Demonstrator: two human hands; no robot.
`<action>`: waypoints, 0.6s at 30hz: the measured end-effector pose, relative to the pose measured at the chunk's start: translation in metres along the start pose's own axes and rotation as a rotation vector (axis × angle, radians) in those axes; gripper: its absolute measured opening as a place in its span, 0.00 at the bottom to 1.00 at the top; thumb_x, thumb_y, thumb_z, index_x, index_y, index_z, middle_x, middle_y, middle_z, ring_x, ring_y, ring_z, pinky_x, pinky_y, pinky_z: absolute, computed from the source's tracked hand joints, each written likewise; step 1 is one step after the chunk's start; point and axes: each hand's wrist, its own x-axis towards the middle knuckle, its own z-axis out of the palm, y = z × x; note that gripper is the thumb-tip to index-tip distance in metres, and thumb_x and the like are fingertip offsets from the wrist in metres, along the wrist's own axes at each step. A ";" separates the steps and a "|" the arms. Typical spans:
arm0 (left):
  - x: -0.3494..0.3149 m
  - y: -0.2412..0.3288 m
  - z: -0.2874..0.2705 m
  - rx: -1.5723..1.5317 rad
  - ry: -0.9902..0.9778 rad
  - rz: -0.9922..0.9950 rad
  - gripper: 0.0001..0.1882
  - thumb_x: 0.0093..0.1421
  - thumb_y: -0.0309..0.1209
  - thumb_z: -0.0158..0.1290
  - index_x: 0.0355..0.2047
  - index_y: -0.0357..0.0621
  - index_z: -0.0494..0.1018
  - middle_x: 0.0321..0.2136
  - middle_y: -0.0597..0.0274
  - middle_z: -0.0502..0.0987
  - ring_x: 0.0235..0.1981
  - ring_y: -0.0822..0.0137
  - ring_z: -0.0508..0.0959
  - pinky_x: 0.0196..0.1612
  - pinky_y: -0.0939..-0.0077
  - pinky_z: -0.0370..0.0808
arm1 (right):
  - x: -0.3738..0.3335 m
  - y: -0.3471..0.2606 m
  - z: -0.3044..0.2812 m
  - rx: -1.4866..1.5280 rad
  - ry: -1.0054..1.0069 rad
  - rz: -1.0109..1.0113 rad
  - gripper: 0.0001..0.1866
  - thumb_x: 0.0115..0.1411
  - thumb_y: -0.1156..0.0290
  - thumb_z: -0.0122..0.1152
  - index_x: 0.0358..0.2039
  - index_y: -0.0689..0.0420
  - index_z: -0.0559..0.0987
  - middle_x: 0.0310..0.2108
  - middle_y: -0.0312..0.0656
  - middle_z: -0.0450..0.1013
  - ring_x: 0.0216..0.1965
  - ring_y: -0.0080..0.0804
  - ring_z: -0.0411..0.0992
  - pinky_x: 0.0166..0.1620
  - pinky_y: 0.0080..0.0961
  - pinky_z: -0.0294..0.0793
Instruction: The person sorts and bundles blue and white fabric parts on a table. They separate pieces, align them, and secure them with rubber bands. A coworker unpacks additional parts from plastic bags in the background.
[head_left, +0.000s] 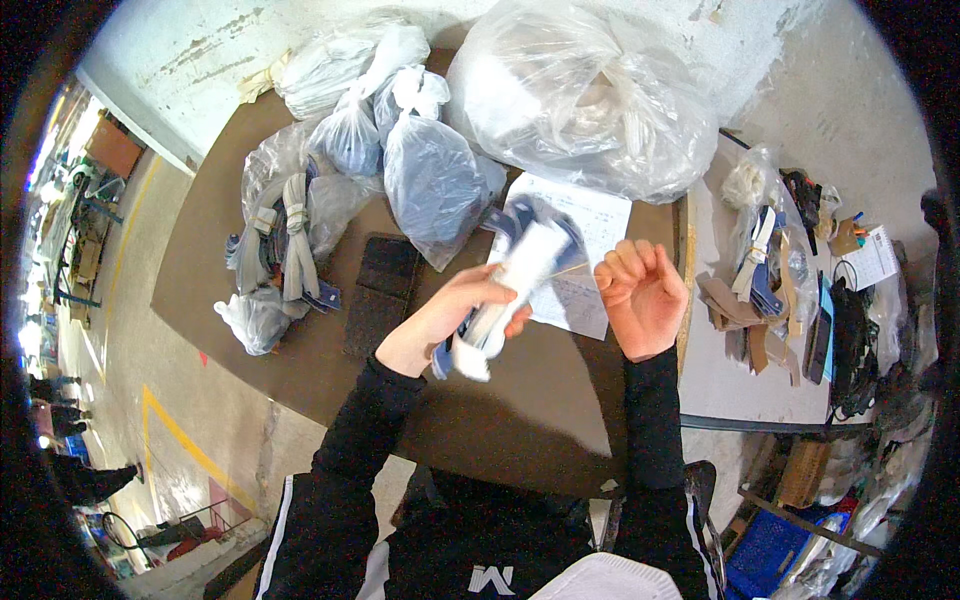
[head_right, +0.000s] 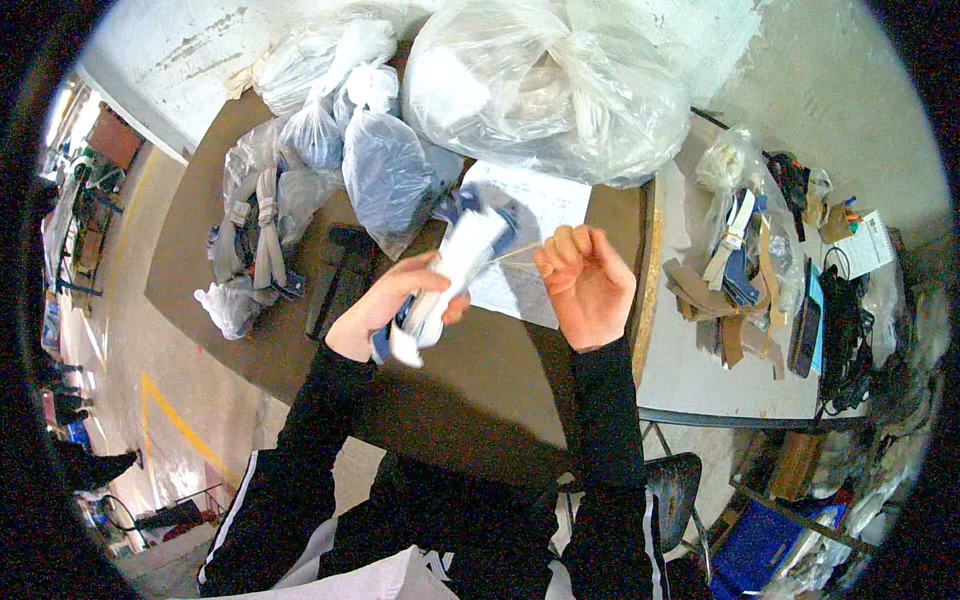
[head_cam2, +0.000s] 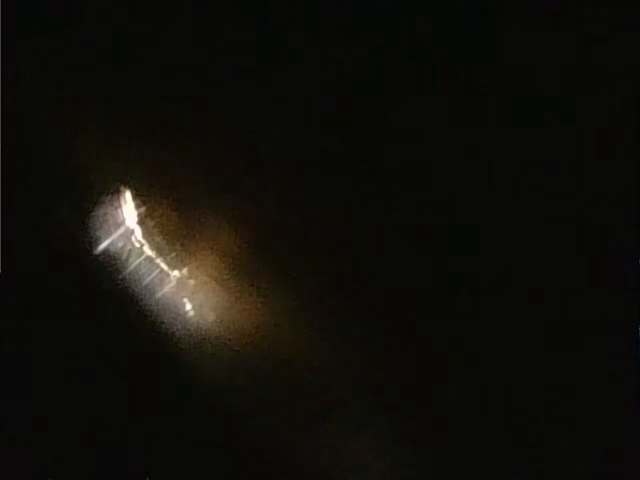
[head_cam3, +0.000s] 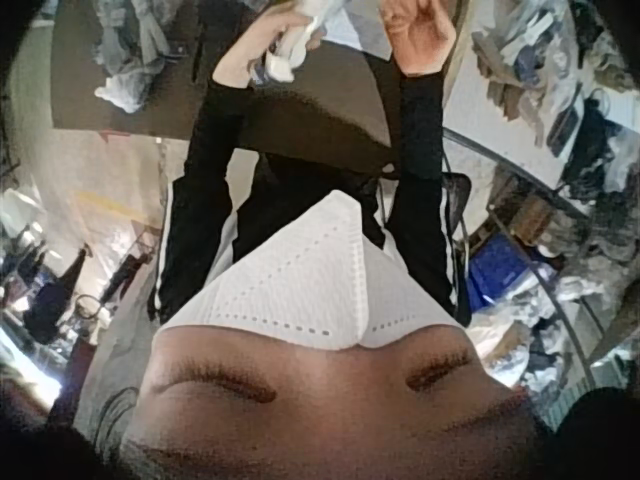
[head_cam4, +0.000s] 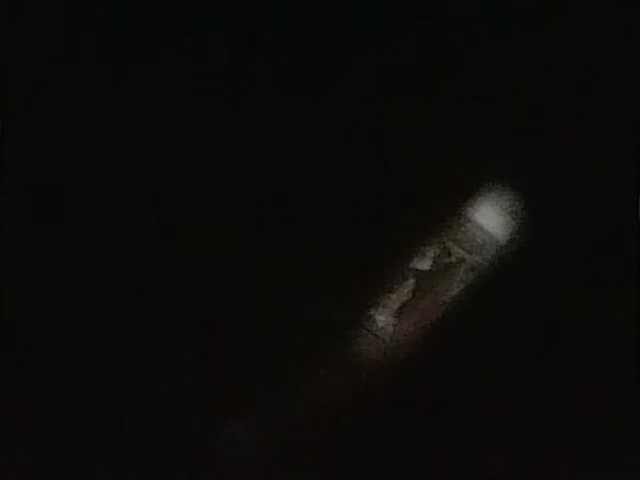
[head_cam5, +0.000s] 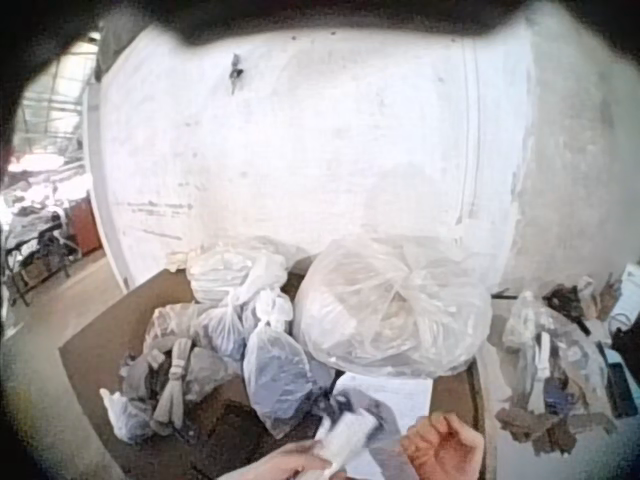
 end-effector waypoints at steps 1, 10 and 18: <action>-0.003 0.001 0.003 0.030 -0.050 -0.067 0.19 0.58 0.32 0.52 0.47 0.36 0.65 0.28 0.57 0.74 0.26 0.70 0.75 0.28 0.79 0.71 | -0.003 -0.003 0.001 0.154 0.101 0.026 0.21 0.64 0.58 0.51 0.47 0.64 0.76 0.45 0.47 0.74 0.25 0.25 0.59 0.31 0.22 0.62; -0.016 0.003 0.027 0.128 -0.255 -0.143 0.17 0.60 0.33 0.55 0.45 0.38 0.68 0.28 0.63 0.75 0.29 0.74 0.74 0.32 0.80 0.70 | -0.010 -0.050 -0.008 -0.244 0.496 -0.626 0.18 0.65 0.65 0.52 0.53 0.56 0.73 0.45 0.39 0.74 0.25 0.18 0.62 0.23 0.15 0.61; 0.019 -0.031 0.013 0.173 0.318 0.324 0.20 0.66 0.31 0.48 0.56 0.41 0.61 0.39 0.64 0.75 0.41 0.73 0.75 0.43 0.78 0.74 | -0.003 0.050 0.025 -1.403 0.235 0.011 0.07 0.60 0.75 0.58 0.39 0.59 0.80 0.26 0.31 0.71 0.27 0.17 0.68 0.29 0.16 0.67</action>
